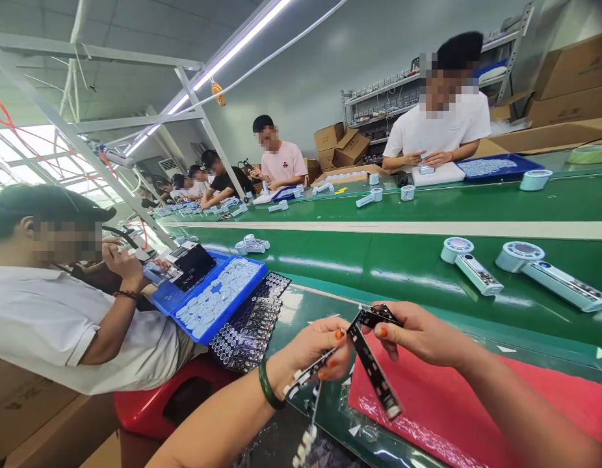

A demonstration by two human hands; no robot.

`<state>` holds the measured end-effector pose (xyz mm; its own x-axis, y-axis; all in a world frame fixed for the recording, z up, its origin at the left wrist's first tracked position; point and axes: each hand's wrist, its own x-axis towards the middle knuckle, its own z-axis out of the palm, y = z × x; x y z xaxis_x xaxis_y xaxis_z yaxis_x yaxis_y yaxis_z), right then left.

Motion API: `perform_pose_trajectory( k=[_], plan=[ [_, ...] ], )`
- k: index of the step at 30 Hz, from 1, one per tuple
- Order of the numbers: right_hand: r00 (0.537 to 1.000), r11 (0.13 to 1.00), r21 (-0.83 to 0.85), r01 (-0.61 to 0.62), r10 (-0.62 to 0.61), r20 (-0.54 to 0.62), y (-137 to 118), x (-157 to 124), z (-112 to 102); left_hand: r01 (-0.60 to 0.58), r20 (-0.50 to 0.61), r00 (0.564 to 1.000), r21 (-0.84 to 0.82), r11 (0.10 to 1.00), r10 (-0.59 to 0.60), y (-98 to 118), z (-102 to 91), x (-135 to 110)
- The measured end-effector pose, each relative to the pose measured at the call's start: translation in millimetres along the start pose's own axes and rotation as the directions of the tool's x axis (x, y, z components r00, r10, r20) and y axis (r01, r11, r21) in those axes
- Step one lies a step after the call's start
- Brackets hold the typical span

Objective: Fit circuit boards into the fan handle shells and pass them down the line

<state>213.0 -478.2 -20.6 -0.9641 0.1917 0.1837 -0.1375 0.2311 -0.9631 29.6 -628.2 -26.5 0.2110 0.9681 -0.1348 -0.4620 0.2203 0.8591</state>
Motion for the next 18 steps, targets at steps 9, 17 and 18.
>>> perform_pose_trajectory(
  k=[9,17,18],
  plan=[
    [0.867,0.91,0.352,-0.218,0.346,-0.358,51,21,4,0.017,-0.382,0.908,0.448,0.894,0.174,-1,-24.6,56],
    [0.725,0.915,0.236,-0.326,0.403,-0.559,77,8,-29,0.008,-0.289,0.936,0.587,0.81,0.2,-11,-39.2,125],
    [0.733,0.923,0.219,-0.318,0.385,-0.561,74,6,-33,-0.004,-0.272,0.944,0.557,0.83,0.187,-9,-36.8,123]
  ],
)
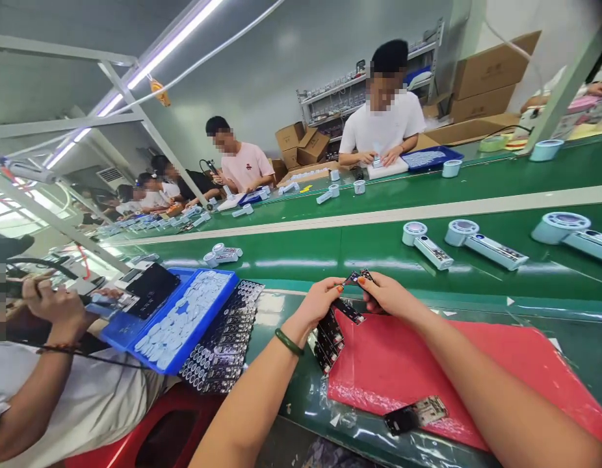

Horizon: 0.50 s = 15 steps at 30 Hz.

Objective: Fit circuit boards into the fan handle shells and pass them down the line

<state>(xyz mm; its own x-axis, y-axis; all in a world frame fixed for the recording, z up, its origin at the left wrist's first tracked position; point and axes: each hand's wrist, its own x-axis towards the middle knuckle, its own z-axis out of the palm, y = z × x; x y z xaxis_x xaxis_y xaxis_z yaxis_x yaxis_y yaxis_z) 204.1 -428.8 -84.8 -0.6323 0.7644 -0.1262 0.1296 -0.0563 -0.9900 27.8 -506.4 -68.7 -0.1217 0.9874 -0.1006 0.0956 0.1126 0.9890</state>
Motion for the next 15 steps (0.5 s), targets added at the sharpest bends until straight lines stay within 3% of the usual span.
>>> perform_pose_trajectory(
  k=[6,9,12,15],
  plan=[
    [0.984,0.988,0.059,0.14,-0.145,0.106,-15,0,-11,0.136,0.131,0.986,-0.271,0.953,-0.103,11,-6.7,-11],
    [0.931,0.961,0.184,0.206,-0.251,0.265,-20,-1,-22,0.131,0.248,0.969,-0.43,0.893,-0.022,7,-4.1,-14],
    [0.881,0.946,0.283,0.16,-0.266,0.39,-24,-2,-30,0.115,0.342,0.936,-0.526,0.842,0.086,4,-0.1,-16],
    [0.861,0.929,0.355,0.109,-0.266,0.433,-25,-3,-31,0.133,0.412,0.898,-0.584,0.801,0.152,0,5.3,-16]
  ],
)
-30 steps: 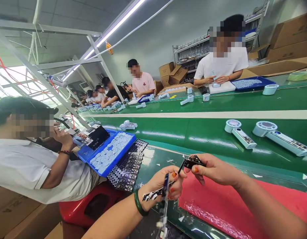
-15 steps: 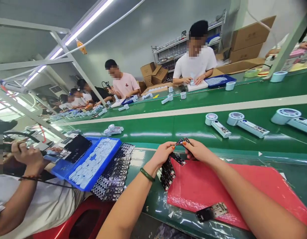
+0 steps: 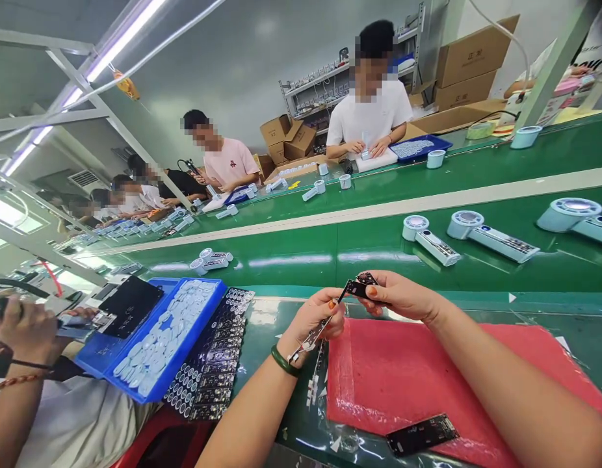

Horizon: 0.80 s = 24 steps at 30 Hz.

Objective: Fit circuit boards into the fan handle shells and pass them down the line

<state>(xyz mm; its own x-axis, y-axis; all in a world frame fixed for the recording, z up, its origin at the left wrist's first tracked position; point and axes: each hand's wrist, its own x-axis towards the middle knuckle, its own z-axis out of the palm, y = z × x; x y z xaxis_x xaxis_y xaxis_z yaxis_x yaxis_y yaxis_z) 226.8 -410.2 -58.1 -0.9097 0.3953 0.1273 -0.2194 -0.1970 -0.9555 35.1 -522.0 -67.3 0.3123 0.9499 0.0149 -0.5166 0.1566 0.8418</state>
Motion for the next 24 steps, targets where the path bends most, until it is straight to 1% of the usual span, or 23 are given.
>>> perform_pose_trajectory(
  k=[4,6,8,10,12,14,16,18,20,21,22,23,24],
  plan=[
    [0.999,0.997,0.074,0.026,-0.028,0.027,1,-4,2,0.003,0.064,0.998,-0.091,0.996,0.003,-12,3.8,4],
    [0.998,0.995,0.1,0.022,-0.027,0.053,0,-7,2,-0.003,0.089,0.996,-0.111,0.994,0.013,-14,6.4,6],
    [0.997,0.994,0.108,0.022,-0.03,0.078,-3,-8,2,-0.008,0.118,0.993,-0.099,0.995,0.02,-11,8.2,6],
    [0.995,0.995,0.099,0.034,-0.042,0.086,-7,-8,3,0.005,0.135,0.991,-0.067,0.998,0.004,-3,9.3,6],
    [0.996,0.996,0.069,0.054,-0.058,0.06,-10,-6,6,0.021,0.128,0.992,-0.04,0.999,-0.016,6,10.5,5],
    [0.997,0.996,0.045,0.074,-0.075,0.024,-13,-4,11,0.024,0.093,0.995,-0.032,0.999,-0.021,10,12.7,3],
    [0.995,0.994,0.056,0.094,-0.095,0.02,-15,-3,14,0.015,0.072,0.997,-0.056,0.998,-0.011,9,16.1,2],
    [0.992,0.99,0.079,0.113,-0.118,0.052,-18,-5,14,0.004,0.083,0.997,-0.095,0.995,0.004,5,20.0,1],
    [0.991,0.992,0.031,0.121,-0.123,0.055,-22,-7,11,-0.002,0.09,0.996,-0.105,0.994,0.012,4,23.3,1],
    [0.993,0.993,-0.03,0.116,-0.116,0.029,-25,-8,9,-0.006,0.065,0.998,-0.085,0.996,0.011,5,24.6,2],
    [0.994,0.989,-0.11,0.101,-0.104,-0.02,-27,-8,8,-0.011,0.007,1.0,-0.041,0.999,0.011,8,25.5,3],
    [0.992,0.977,-0.199,0.075,-0.093,-0.083,-29,-8,7,-0.012,-0.081,0.997,0.028,1.0,0.014,12,26.2,4],
    [0.984,0.959,-0.282,0.041,-0.088,-0.157,-30,-6,8,-0.01,-0.183,0.983,0.117,0.993,0.031,17,26.5,5]
  ],
)
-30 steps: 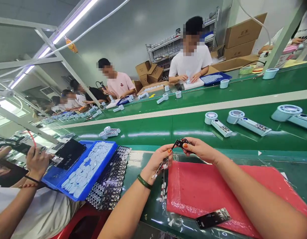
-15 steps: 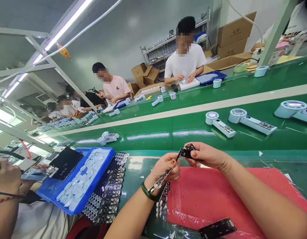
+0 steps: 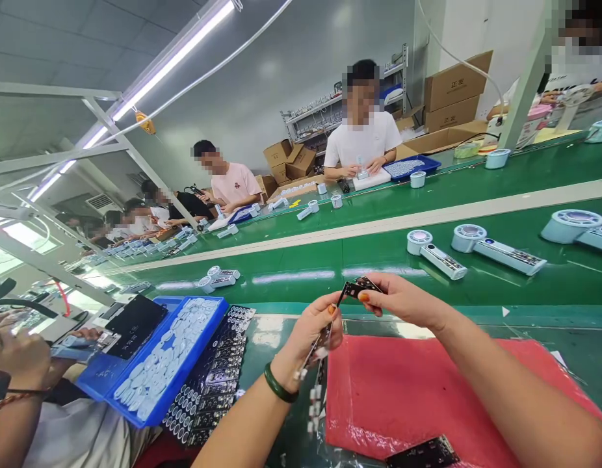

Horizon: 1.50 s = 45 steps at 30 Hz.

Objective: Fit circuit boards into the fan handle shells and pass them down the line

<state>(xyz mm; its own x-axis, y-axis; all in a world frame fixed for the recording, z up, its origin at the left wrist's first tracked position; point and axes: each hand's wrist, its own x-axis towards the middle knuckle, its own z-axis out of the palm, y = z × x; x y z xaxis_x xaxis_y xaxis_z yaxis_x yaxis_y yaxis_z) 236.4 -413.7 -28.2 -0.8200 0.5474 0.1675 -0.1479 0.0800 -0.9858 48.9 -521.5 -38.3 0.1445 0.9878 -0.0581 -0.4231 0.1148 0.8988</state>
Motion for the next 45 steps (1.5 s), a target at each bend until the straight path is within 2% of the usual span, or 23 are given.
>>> perform_pose_trajectory(
  k=[2,3,5,7,11,13,16,18,21,23,25,28,31,33,34,36,37,39,41,42,45],
  plan=[
    [0.99,0.992,-0.12,-0.039,0.023,-0.136,-1,4,4,-0.033,-0.198,0.977,0.203,0.979,0.074,11,-0.7,3],
    [0.982,0.989,-0.136,-0.05,0.024,-0.188,0,6,8,-0.046,-0.261,0.957,0.301,0.952,0.129,15,-1.2,5],
    [0.968,0.994,-0.088,-0.064,0.041,-0.247,5,11,15,-0.073,-0.302,0.923,0.467,0.881,0.237,20,-1.5,8],
    [0.954,0.994,0.024,-0.106,0.109,-0.278,15,15,19,-0.092,-0.27,0.91,0.607,0.789,0.314,20,0.4,11],
    [0.889,0.951,0.203,-0.234,0.294,-0.351,40,20,14,-0.124,-0.085,0.945,0.802,0.584,0.317,14,11.8,14],
    [0.875,0.937,0.25,-0.242,0.322,-0.362,46,20,10,-0.127,-0.077,0.934,0.842,0.524,0.35,16,16.5,17],
    [0.887,0.927,0.326,-0.188,0.303,-0.348,41,19,9,-0.062,-0.195,0.863,0.875,0.48,0.466,24,15.7,23],
    [0.904,0.91,0.38,-0.169,0.296,-0.308,34,17,16,-0.021,-0.226,0.831,0.9,0.434,0.508,28,11.6,27],
    [0.936,0.866,0.458,-0.198,0.306,-0.173,28,13,32,-0.001,-0.175,0.841,0.946,0.325,0.512,29,6.4,31],
    [0.965,0.855,0.48,-0.196,0.255,-0.06,29,11,42,0.015,-0.145,0.857,0.966,0.259,0.494,26,4.7,33],
    [0.984,0.879,0.447,-0.164,0.18,0.008,33,10,47,0.043,-0.15,0.865,0.973,0.226,0.48,24,3.4,34],
    [0.987,0.923,0.359,-0.14,0.16,-0.028,36,11,43,0.054,-0.177,0.885,0.957,0.283,0.431,24,-0.9,34],
    [0.962,0.938,0.308,-0.157,0.216,-0.168,27,10,33,0.043,-0.195,0.905,0.927,0.374,0.378,25,-11.4,27],
    [0.939,0.944,0.277,-0.18,0.249,-0.237,16,3,25,0.07,-0.224,0.929,0.888,0.454,0.294,23,-23.3,18],
    [0.938,0.959,0.206,-0.193,0.242,-0.248,9,-3,23,0.097,-0.24,0.944,0.858,0.504,0.226,21,-30.6,13],
    [0.959,0.977,-0.104,-0.187,0.159,-0.234,-3,-23,23,0.17,-0.256,0.965,0.785,0.595,0.061,16,-46.3,2],
    [0.977,0.939,-0.307,-0.155,0.1,-0.189,-8,-35,26,0.207,-0.262,0.965,0.752,0.626,-0.004,14,-53.6,-3],
    [0.999,0.778,-0.626,-0.051,0.034,-0.039,-12,-66,39,0.252,-0.284,0.956,0.69,0.679,-0.067,8,-65.0,-15],
    [0.995,0.649,-0.76,0.011,0.068,0.073,-8,-100,57,0.256,-0.319,0.946,0.648,0.717,-0.05,4,-70.5,-27],
    [0.991,0.589,-0.808,0.018,0.097,0.093,-2,-116,66,0.249,-0.336,0.942,0.64,0.727,-0.027,2,-71.2,-32],
    [0.991,0.437,-0.899,0.015,0.113,0.072,19,-151,83,0.21,-0.351,0.936,0.637,0.741,0.037,-2,-68.4,-47]
  ],
)
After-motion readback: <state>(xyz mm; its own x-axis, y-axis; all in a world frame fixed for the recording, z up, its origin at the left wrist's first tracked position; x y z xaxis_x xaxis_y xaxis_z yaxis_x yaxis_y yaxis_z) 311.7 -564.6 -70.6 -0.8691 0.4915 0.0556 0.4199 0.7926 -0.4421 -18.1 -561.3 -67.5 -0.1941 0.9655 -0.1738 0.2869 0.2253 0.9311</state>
